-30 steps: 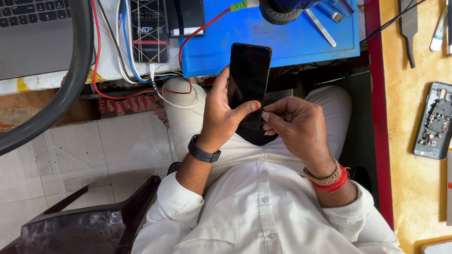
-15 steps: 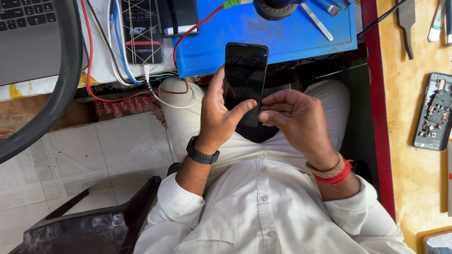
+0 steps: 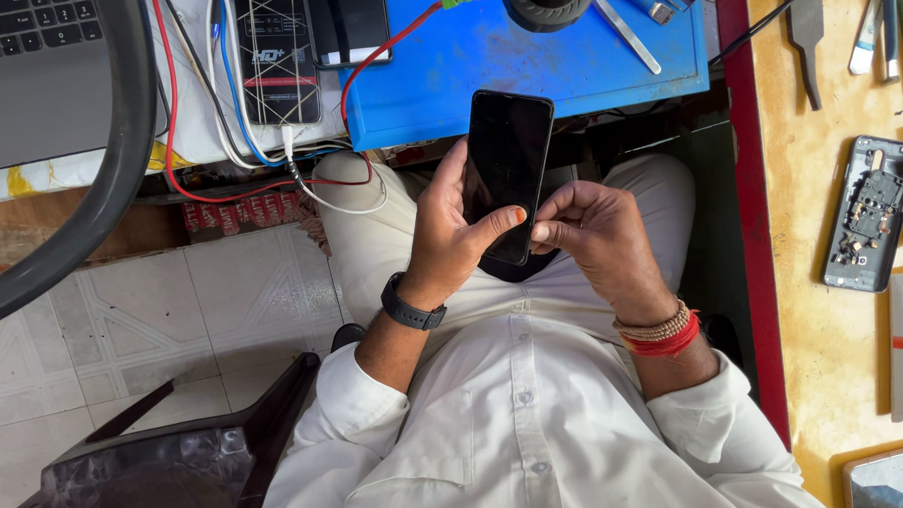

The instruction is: The person repairs a disassembled smartphone, holding the chassis on their lap and using tweezers under a microscope to work on the internal board. They then fit the back cover onto the phone and press it closed, and the phone screen turns on showing a boot logo.

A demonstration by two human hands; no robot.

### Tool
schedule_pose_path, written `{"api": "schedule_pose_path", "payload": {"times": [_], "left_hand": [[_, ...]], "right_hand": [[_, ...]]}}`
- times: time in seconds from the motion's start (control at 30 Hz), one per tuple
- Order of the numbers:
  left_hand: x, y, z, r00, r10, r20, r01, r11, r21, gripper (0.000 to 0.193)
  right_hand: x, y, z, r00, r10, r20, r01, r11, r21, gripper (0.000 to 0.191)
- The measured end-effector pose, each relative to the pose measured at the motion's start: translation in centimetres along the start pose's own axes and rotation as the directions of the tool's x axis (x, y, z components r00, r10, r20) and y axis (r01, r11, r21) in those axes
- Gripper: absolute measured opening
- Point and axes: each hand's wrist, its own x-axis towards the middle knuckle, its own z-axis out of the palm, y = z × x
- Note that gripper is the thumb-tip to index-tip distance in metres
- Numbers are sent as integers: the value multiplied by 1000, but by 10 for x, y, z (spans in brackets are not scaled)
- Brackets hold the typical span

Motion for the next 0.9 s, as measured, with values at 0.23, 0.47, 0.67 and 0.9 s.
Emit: {"api": "schedule_pose_path", "payload": {"times": [0.23, 0.47, 0.67, 0.9], "left_hand": [[-2, -10, -1, 994, -102, -39, 82, 929, -360, 84], [-5, -17, -12, 992, -122, -32, 101, 920, -378, 85], [-6, -18, -14, 995, -94, -31, 78, 940, -332, 87], [-7, -17, -13, 997, -73, -31, 61, 954, -293, 88]], "right_hand": [[-10, 2, 22, 997, -53, -56, 61, 986, 156, 8], [-19, -14, 29, 997, -33, -72, 31, 999, -26, 9], [-16, -11, 31, 997, -9, -72, 12, 999, 34, 7], [-15, -3, 27, 998, 16, -60, -10, 994, 110, 7]]}}
